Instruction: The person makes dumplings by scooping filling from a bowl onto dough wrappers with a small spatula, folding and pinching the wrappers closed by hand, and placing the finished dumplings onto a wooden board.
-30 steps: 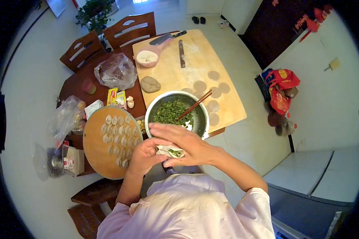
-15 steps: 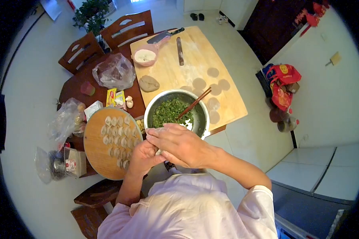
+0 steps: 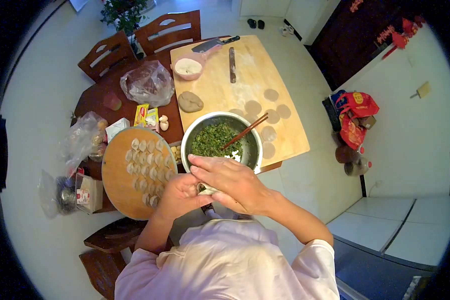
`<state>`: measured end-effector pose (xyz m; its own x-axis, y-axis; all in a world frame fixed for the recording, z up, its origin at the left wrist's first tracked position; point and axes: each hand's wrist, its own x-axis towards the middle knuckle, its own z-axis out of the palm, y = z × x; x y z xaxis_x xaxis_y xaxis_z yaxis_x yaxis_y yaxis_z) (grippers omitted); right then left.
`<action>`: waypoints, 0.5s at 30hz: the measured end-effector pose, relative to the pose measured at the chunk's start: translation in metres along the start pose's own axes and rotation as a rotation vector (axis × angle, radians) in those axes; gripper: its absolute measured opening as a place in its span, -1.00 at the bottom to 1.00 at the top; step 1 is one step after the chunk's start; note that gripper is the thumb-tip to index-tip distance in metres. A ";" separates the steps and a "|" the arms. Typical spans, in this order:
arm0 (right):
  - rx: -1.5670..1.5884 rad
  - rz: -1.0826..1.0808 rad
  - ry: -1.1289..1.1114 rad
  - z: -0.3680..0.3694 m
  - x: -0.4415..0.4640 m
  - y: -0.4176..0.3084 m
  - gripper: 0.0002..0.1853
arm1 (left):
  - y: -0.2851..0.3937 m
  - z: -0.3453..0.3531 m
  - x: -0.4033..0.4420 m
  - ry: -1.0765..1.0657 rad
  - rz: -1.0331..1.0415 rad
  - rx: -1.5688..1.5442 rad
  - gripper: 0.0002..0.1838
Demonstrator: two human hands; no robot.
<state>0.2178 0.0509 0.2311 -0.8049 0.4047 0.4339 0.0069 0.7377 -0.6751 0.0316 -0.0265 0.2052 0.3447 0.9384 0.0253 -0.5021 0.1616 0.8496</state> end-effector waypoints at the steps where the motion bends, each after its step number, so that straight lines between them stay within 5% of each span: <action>1: -0.048 -0.028 -0.003 0.000 -0.001 0.001 -0.48 | 0.001 0.002 0.000 -0.011 0.030 0.041 -0.62; 9: -0.007 -0.099 0.109 -0.005 -0.004 -0.009 -0.57 | 0.005 -0.006 -0.003 -0.103 -0.134 -0.124 -0.76; 15: 0.005 -0.097 0.121 -0.001 -0.005 -0.010 -0.55 | 0.018 -0.001 0.002 -0.137 -0.051 0.392 -0.79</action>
<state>0.2221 0.0415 0.2364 -0.7242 0.3940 0.5660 -0.0706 0.7741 -0.6292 0.0223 -0.0215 0.2196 0.4771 0.8784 0.0259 -0.1507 0.0528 0.9872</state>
